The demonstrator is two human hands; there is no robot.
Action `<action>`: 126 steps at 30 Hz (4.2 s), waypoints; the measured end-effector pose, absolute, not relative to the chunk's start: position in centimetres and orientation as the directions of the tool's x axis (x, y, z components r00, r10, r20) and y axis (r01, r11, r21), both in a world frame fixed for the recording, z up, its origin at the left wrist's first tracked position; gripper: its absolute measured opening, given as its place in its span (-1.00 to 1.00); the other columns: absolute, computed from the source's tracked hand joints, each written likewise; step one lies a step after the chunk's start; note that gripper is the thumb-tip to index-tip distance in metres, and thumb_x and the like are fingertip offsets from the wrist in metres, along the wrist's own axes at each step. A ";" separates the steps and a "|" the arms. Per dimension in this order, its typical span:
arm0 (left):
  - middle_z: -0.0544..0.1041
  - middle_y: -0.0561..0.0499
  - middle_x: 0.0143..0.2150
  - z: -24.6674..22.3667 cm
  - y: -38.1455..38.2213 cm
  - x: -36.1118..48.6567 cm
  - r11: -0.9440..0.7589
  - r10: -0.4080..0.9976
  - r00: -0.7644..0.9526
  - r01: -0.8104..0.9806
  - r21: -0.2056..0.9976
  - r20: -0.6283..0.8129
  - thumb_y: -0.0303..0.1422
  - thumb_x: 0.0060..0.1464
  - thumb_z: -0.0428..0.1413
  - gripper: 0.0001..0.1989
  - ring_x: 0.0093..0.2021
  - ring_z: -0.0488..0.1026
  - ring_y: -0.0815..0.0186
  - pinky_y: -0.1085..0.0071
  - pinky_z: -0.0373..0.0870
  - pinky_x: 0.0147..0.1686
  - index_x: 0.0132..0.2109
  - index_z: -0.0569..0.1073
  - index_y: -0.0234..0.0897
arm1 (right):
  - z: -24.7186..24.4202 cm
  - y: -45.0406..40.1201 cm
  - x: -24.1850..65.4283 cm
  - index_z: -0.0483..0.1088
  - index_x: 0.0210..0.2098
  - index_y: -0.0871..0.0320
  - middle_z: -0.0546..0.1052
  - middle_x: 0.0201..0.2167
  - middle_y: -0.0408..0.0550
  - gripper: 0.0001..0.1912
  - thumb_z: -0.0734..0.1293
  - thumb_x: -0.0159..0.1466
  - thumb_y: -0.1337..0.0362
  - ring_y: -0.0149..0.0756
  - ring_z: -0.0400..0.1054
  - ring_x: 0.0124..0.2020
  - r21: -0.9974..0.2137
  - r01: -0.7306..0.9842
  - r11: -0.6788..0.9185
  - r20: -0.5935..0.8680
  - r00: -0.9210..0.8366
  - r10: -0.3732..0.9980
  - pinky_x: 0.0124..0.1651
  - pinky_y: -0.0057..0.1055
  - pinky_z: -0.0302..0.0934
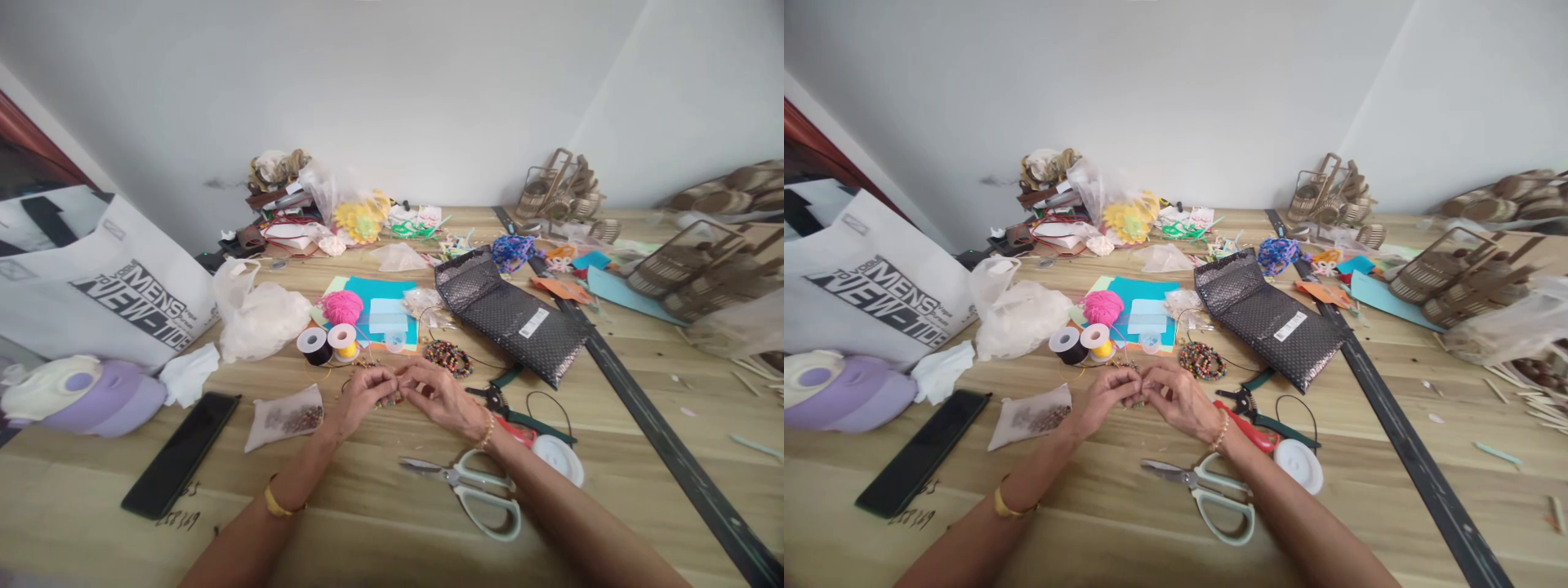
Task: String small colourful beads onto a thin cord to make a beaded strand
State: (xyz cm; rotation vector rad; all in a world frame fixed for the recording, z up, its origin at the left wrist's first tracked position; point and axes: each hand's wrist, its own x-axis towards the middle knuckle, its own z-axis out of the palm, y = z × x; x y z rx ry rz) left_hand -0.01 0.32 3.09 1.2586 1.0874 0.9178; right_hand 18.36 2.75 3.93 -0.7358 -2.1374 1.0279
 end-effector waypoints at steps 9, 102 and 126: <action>0.47 0.02 -0.52 2.4 0.5 -0.1 0.086 0.955 0.272 0.116 0.989 -0.115 -0.18 0.01 0.17 -0.71 -0.54 0.29 0.44 0.47 0.23 -0.49 -0.45 0.48 -0.36 | 3.4 2.7 18.3 0.37 -0.44 0.19 0.45 -0.49 -0.09 -0.81 0.24 0.29 0.33 -0.38 0.30 -0.45 -0.804 0.274 0.528 0.301 -0.577 0.759 -0.37 -0.46 0.16; 0.43 0.07 -0.58 1.7 0.8 1.5 0.373 0.919 0.253 -0.312 0.874 -0.302 -0.32 -0.16 0.24 -0.82 -0.64 0.28 0.50 0.54 0.10 -0.61 -0.47 0.42 -0.34 | 1.5 4.5 18.6 0.36 -0.29 0.20 0.39 -0.52 -0.18 -0.61 0.30 0.22 -0.04 -0.50 0.20 -0.61 -0.999 0.020 0.047 0.028 -0.549 0.835 -0.54 -0.53 0.15; 0.56 -0.05 -0.47 1.4 1.8 0.7 0.434 0.884 0.179 -0.656 0.617 -0.432 -0.52 -0.04 0.15 -0.94 -0.44 0.49 0.35 0.46 0.40 -0.40 -0.46 0.47 -0.38 | 1.0 4.8 19.0 0.37 -0.31 0.21 0.48 -0.56 -0.16 -0.61 0.40 0.15 -0.01 -0.48 0.33 -0.61 -0.986 0.123 -0.115 -0.168 -0.745 0.646 -0.56 -0.57 0.22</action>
